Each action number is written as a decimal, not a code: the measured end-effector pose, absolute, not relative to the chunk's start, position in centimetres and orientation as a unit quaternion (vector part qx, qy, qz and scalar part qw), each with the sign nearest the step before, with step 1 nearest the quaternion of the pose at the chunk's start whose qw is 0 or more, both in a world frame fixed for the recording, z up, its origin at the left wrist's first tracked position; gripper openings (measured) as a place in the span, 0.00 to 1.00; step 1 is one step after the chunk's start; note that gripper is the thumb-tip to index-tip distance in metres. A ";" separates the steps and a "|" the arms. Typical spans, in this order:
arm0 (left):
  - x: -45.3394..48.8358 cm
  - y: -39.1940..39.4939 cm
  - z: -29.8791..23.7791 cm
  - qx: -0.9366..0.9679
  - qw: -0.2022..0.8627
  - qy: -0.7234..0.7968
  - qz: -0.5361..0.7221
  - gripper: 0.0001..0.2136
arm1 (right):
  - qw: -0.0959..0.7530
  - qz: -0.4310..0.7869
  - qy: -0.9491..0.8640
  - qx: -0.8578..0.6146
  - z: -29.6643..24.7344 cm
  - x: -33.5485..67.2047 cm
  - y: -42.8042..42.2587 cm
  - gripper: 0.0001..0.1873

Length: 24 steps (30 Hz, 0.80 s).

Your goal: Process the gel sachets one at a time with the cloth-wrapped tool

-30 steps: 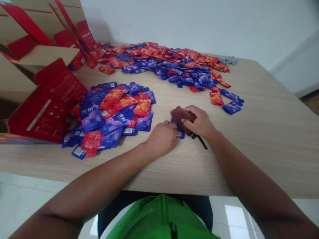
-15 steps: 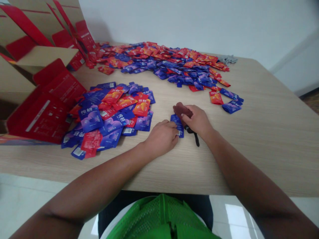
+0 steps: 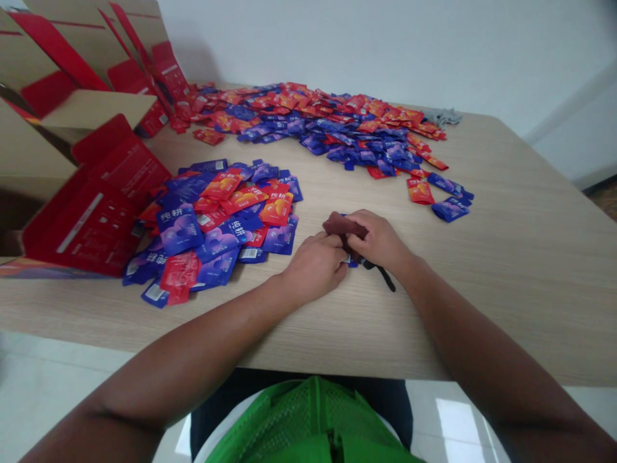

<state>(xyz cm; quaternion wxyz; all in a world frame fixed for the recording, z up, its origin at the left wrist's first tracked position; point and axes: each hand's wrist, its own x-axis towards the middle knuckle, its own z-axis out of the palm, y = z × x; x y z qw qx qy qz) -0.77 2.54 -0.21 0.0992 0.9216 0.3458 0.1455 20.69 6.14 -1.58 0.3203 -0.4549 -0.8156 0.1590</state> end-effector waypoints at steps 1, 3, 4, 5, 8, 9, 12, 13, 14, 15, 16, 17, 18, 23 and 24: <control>-0.8 2.5 -0.2 0.922 0.098 0.347 0.142 0.09 | 0.320 0.157 -0.813 -0.460 -1.7 20.8 6.5 0.22; -0.7 2.5 -0.2 0.923 0.098 0.347 0.138 0.09 | 0.314 0.145 -0.802 -0.487 -2.1 21.0 7.3 0.22; -0.7 2.5 -0.2 0.923 0.100 0.345 0.138 0.09 | 0.308 0.132 -0.793 -0.508 -2.3 21.1 7.8 0.20; -0.7 2.5 -0.2 0.923 0.101 0.344 0.138 0.09 | 0.304 0.113 -0.783 -0.530 -2.5 21.1 8.2 0.18; -0.6 2.5 -0.2 0.922 0.103 0.345 0.139 0.09 | 0.306 0.067 -0.757 -0.573 -3.1 21.2 8.8 0.14; -0.6 2.5 -0.2 0.922 0.102 0.347 0.139 0.09 | 0.316 0.060 -0.751 -0.576 -3.1 21.3 8.7 0.14; -0.7 2.5 -0.2 0.922 0.099 0.350 0.136 0.09 | 0.372 0.058 -0.738 -0.560 -2.7 21.3 8.0 0.15; -0.7 2.5 -0.1 0.922 0.098 0.350 0.135 0.09 | 0.391 0.063 -0.737 -0.547 -2.3 21.4 7.6 0.15; -0.7 2.5 -0.1 0.922 0.097 0.350 0.133 0.09 | 0.403 0.074 -0.742 -0.531 -2.0 21.5 7.1 0.16; -0.7 2.5 -0.1 0.923 0.097 0.349 0.132 0.09 | 0.404 0.091 -0.753 -0.511 -1.6 21.5 6.7 0.16; -0.7 2.5 0.0 0.923 0.096 0.349 0.130 0.09 | 0.390 0.114 -0.772 -0.489 -1.3 21.6 6.3 0.16; -0.7 2.5 0.0 0.923 0.096 0.349 0.129 0.09 | 0.366 0.138 -0.793 -0.466 -1.0 21.6 6.0 0.16; -0.8 2.5 0.0 0.923 0.095 0.350 0.130 0.09 | 0.342 0.158 -0.811 -0.448 -0.7 21.6 5.7 0.16; -0.8 2.5 -0.1 0.921 0.098 0.351 0.140 0.09 | 0.299 0.177 -0.829 -0.439 -0.8 21.3 5.5 0.18; -0.7 2.5 -0.1 0.922 0.098 0.348 0.141 0.09 | 0.300 0.173 -0.829 -0.440 -0.9 21.3 5.7 0.18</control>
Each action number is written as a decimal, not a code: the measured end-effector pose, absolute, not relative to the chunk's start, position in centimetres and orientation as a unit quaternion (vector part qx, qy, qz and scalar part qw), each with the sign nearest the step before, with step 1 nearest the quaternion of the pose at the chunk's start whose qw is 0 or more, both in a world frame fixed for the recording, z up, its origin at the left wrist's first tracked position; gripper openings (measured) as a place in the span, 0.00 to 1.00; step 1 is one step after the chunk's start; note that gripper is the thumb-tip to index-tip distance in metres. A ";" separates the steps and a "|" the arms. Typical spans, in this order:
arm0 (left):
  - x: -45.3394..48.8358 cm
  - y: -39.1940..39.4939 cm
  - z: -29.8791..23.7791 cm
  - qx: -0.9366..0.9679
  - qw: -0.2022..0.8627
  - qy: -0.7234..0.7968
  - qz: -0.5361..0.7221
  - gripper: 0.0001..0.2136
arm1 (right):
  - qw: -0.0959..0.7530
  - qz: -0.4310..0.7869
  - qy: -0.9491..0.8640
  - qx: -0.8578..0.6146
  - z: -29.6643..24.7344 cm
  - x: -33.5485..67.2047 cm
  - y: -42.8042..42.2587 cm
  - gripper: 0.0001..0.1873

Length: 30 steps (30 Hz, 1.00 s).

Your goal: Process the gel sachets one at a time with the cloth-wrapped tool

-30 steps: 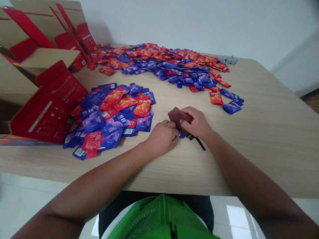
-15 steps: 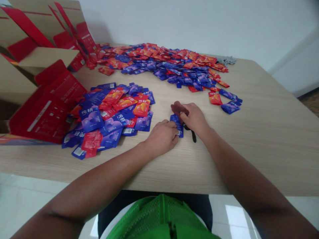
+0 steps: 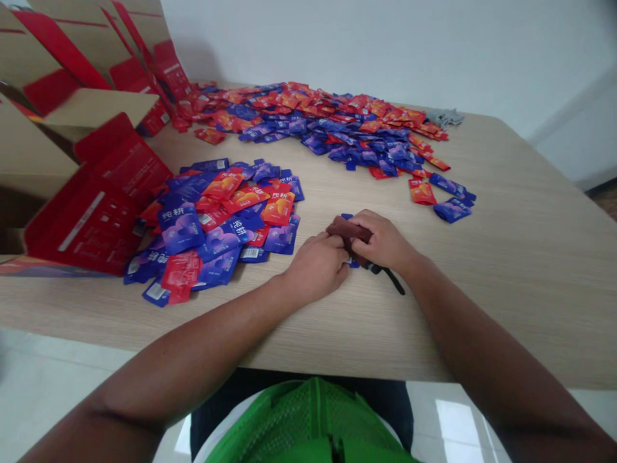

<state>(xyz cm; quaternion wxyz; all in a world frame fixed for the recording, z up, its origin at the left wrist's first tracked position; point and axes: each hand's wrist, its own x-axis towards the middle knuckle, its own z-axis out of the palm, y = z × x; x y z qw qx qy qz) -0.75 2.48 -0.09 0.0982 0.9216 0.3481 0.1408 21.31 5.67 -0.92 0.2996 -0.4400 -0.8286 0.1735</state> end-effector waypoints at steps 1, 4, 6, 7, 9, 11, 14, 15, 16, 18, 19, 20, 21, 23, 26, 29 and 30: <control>-0.7 2.5 -0.1 0.922 0.099 0.346 0.142 0.09 | 0.301 0.169 -0.828 -0.441 -1.1 21.3 5.8 0.18; -0.7 2.6 0.0 0.924 0.101 0.339 0.143 0.10 | 0.306 0.164 -0.826 -0.445 -1.4 21.3 6.2 0.18; -0.6 2.5 0.1 0.923 0.101 0.343 0.143 0.10 | 0.303 0.160 -0.821 -0.456 -1.4 21.3 6.5 0.18; -0.6 2.5 0.2 0.922 0.099 0.347 0.141 0.10 | 0.300 0.159 -0.818 -0.465 -1.5 21.3 6.7 0.19; -0.6 2.4 0.2 0.920 0.096 0.354 0.137 0.10 | 0.295 0.158 -0.810 -0.482 -1.4 21.2 7.0 0.20; -0.6 2.3 0.3 0.920 0.097 0.357 0.132 0.10 | 0.290 0.155 -0.804 -0.495 -1.5 21.2 7.4 0.21; -0.5 2.2 0.2 0.920 0.098 0.357 0.132 0.10 | 0.286 0.143 -0.799 -0.509 -1.7 21.3 8.0 0.20; -0.5 2.2 0.2 0.920 0.098 0.357 0.133 0.10 | 0.286 0.140 -0.797 -0.514 -1.8 21.3 8.1 0.19; -0.5 2.2 0.2 0.920 0.097 0.356 0.133 0.10 | 0.286 0.138 -0.794 -0.519 -1.9 21.3 8.3 0.19; -0.5 2.2 0.2 0.921 0.095 0.355 0.132 0.10 | 0.283 0.134 -0.787 -0.532 -2.1 21.4 8.5 0.19; -0.5 2.2 0.2 0.921 0.094 0.354 0.131 0.10 | 0.280 0.131 -0.783 -0.539 -2.2 21.5 8.6 0.19; -0.4 2.2 0.2 0.922 0.092 0.354 0.129 0.10 | 0.276 0.126 -0.780 -0.547 -2.3 21.5 8.7 0.19; -0.4 2.1 0.2 0.922 0.090 0.353 0.127 0.10 | 0.272 0.120 -0.777 -0.555 -2.3 21.5 8.7 0.20; -0.4 2.1 0.3 0.924 0.085 0.352 0.124 0.11 | 0.264 0.105 -0.771 -0.570 -2.3 21.5 8.7 0.20; -0.3 2.0 0.2 0.925 0.081 0.351 0.123 0.11 | 0.255 0.084 -0.762 -0.590 -2.3 21.5 8.8 0.18; -0.2 2.0 0.1 0.924 0.080 0.352 0.122 0.11 | 0.251 0.072 -0.756 -0.601 -2.4 21.6 8.9 0.16; -0.2 2.0 0.2 0.924 0.080 0.354 0.121 0.11 | 0.252 0.071 -0.754 -0.603 -2.4 21.6 8.9 0.17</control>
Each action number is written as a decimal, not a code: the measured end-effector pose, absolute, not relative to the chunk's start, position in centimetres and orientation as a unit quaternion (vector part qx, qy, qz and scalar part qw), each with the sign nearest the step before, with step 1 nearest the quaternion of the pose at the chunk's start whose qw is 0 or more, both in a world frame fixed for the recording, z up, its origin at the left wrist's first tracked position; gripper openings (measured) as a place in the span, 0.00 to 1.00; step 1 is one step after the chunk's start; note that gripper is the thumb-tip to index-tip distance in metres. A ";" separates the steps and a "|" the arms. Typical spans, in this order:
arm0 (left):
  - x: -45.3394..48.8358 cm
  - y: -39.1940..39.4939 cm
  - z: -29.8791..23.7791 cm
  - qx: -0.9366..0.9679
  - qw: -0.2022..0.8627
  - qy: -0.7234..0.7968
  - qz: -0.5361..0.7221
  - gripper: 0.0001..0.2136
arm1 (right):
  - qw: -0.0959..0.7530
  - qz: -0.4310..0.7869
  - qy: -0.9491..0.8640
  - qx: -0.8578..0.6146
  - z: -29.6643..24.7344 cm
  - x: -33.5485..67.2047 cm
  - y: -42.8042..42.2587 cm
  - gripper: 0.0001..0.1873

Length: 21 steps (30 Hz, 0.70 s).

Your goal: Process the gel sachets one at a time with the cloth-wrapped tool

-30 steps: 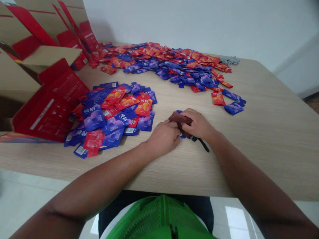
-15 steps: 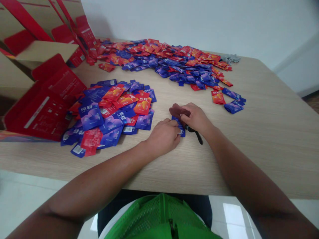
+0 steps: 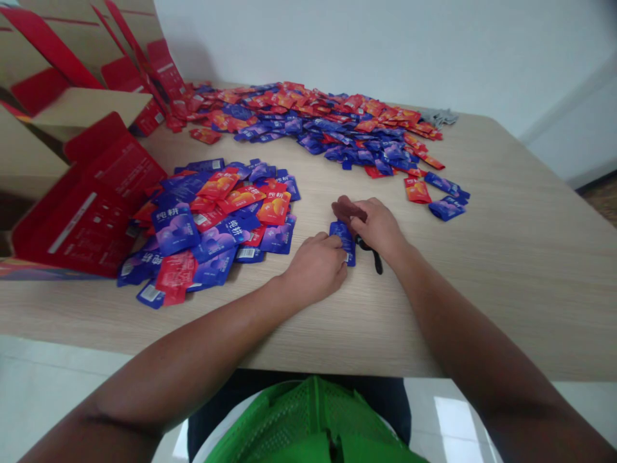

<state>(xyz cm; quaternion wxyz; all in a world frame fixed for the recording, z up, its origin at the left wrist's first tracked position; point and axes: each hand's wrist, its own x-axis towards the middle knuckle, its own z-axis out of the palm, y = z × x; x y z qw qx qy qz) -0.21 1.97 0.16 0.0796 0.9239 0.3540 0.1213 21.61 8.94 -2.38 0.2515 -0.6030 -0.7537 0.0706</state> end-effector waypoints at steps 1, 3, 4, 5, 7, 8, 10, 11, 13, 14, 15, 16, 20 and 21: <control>-0.2 1.9 0.2 0.923 0.079 0.356 0.120 0.12 | 0.252 0.070 -0.752 -0.605 -2.4 21.7 9.0 0.17; -0.2 1.9 0.3 0.923 0.078 0.358 0.116 0.12 | 0.254 0.069 -0.747 -0.610 -2.5 21.8 9.1 0.17; -0.2 1.8 0.3 0.923 0.078 0.359 0.115 0.12 | 0.255 0.067 -0.744 -0.614 -2.5 21.8 9.1 0.17; -0.1 1.8 0.4 0.923 0.079 0.359 0.114 0.12 | 0.256 0.064 -0.741 -0.617 -2.6 21.9 9.1 0.16; -0.1 1.7 0.4 0.922 0.079 0.360 0.114 0.12 | 0.260 0.057 -0.737 -0.622 -2.7 22.0 9.2 0.15; -0.1 1.7 0.4 0.923 0.079 0.360 0.114 0.12 | 0.262 0.054 -0.734 -0.624 -2.8 22.1 9.2 0.15; -0.1 1.6 0.4 0.923 0.078 0.359 0.114 0.11 | 0.265 0.047 -0.726 -0.633 -2.9 22.3 9.3 0.15; -0.1 1.6 0.3 0.923 0.078 0.359 0.115 0.12 | 0.268 0.043 -0.718 -0.641 -3.0 22.5 9.4 0.16; -0.2 1.7 0.3 0.919 0.082 0.366 0.119 0.12 | 0.281 0.024 -0.694 -0.662 -3.3 23.0 9.5 0.17; -0.2 1.7 0.2 0.915 0.084 0.374 0.123 0.13 | 0.291 0.014 -0.680 -0.672 -3.5 23.3 9.6 0.18; -0.2 1.7 0.2 0.910 0.086 0.386 0.127 0.13 | 0.303 0.004 -0.668 -0.680 -3.7 23.6 9.7 0.19; -0.2 1.7 0.1 0.902 0.085 0.402 0.133 0.13 | 0.318 -0.002 -0.658 -0.683 -3.9 24.0 9.8 0.20; 0.4 1.9 -0.3 0.859 0.066 0.486 0.145 0.28 | 0.383 0.010 -0.635 -0.671 -4.8 24.9 10.2 0.25; 0.6 2.0 -0.4 0.849 0.063 0.505 0.143 0.32 | 0.396 0.016 -0.630 -0.669 -5.0 25.1 10.3 0.26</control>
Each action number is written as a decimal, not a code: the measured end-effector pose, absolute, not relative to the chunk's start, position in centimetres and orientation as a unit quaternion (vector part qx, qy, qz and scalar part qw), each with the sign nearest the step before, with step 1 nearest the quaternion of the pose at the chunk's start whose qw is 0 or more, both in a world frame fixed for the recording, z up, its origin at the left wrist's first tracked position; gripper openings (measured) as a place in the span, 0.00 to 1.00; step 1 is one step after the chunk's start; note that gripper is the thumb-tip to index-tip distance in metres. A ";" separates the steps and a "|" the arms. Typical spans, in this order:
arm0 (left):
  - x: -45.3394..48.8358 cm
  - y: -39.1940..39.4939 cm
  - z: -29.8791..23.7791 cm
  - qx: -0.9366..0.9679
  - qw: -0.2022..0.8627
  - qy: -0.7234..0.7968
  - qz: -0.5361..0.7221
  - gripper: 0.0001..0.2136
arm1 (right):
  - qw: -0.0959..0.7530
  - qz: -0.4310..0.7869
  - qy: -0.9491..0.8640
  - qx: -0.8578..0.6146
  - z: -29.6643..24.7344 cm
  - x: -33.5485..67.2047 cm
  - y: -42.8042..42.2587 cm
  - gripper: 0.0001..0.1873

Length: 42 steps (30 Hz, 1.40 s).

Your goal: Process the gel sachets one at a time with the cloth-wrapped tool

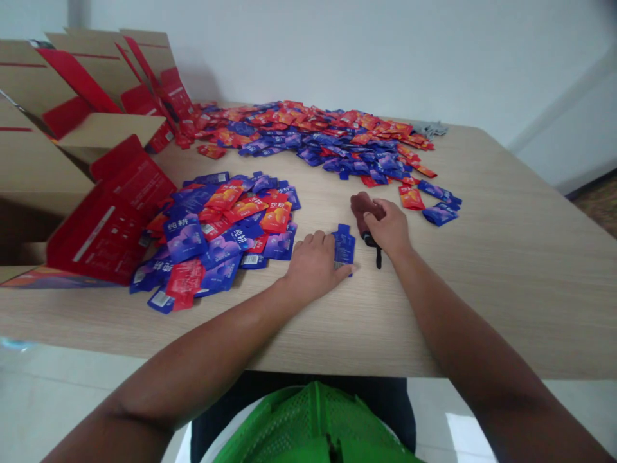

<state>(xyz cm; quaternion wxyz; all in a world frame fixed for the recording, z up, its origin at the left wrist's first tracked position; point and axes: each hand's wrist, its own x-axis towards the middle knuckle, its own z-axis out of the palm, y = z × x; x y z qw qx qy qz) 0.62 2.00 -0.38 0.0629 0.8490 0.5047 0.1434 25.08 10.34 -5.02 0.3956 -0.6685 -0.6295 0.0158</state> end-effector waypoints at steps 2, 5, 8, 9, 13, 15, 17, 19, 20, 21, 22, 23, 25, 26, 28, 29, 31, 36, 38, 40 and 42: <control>1.2 2.4 -0.6 0.835 0.070 0.529 0.136 0.35 | 0.413 0.028 -0.621 -0.665 -5.3 25.2 10.5 0.26; 1.7 3.2 -0.6 0.819 0.107 0.549 0.128 0.34 | 0.430 0.038 -0.614 -0.661 -5.6 25.3 10.7 0.26; 1.6 4.1 -0.4 0.803 0.163 0.559 0.125 0.31 | 0.437 0.044 -0.611 -0.659 -5.7 25.3 10.8 0.26; 1.4 4.4 -0.4 0.799 0.181 0.560 0.125 0.28 | 0.439 0.046 -0.610 -0.658 -5.7 25.3 10.8 0.26; 0.1 5.4 -0.4 0.784 0.229 0.549 0.177 0.10 | 0.446 0.058 -0.609 -0.654 -5.9 25.4 10.8 0.26; -0.8 6.0 -0.2 0.768 0.249 0.551 0.210 0.06 | 0.447 0.062 -0.610 -0.652 -5.9 25.3 10.8 0.26; -2.1 6.8 0.5 0.753 0.249 0.559 0.242 0.07 | 0.442 0.063 -0.610 -0.655 -5.8 25.3 10.8 0.25; -3.8 7.7 1.7 0.745 0.198 0.568 0.289 0.08 | 0.434 0.064 -0.611 -0.659 -5.7 25.2 10.7 0.26; -4.8 8.2 2.5 0.744 0.162 0.567 0.313 0.10 | 0.429 0.064 -0.612 -0.661 -5.7 25.2 10.7 0.26; -6.0 8.7 3.3 0.740 0.127 0.569 0.335 0.12 | 0.425 0.064 -0.614 -0.662 -5.6 25.1 10.7 0.26; -7.2 9.2 4.0 0.737 0.087 0.571 0.352 0.15 | 0.422 0.064 -0.616 -0.663 -5.5 25.1 10.6 0.26; -8.4 9.8 4.6 0.732 0.047 0.578 0.358 0.17 | 0.419 0.065 -0.616 -0.664 -5.5 25.1 10.6 0.26; -10.7 10.8 5.2 0.732 -0.010 0.588 0.343 0.21 | 0.412 0.068 -0.617 -0.667 -5.3 25.0 10.6 0.26; -11.7 11.3 5.1 0.738 -0.030 0.589 0.328 0.23 | 0.409 0.070 -0.617 -0.669 -5.3 25.0 10.7 0.26; -13.1 12.2 4.3 0.760 -0.068 0.590 0.265 0.25 | 0.406 0.071 -0.617 -0.670 -5.2 24.9 10.6 0.26; -13.5 12.5 3.8 0.768 -0.067 0.588 0.244 0.24 | 0.405 0.070 -0.618 -0.670 -5.2 24.9 10.6 0.26; -13.9 13.0 2.7 0.790 -0.056 0.587 0.166 0.20 | 0.407 0.068 -0.619 -0.668 -5.2 24.9 10.6 0.25; -13.6 13.5 2.3 0.784 -0.072 0.609 0.097 0.22 | 0.400 0.072 -0.627 -0.665 -5.0 24.7 10.4 0.23; -13.3 13.5 3.2 0.773 -0.068 0.626 0.081 0.21 | 0.395 0.072 -0.630 -0.665 -4.9 24.6 10.3 0.22; -12.7 13.2 4.3 0.766 -0.063 0.635 0.070 0.20 | 0.385 0.077 -0.640 -0.661 -4.8 24.5 10.2 0.22; -11.5 12.3 5.0 0.772 -0.048 0.627 0.093 0.18 | 0.371 0.086 -0.657 -0.650 -4.6 24.2 10.0 0.21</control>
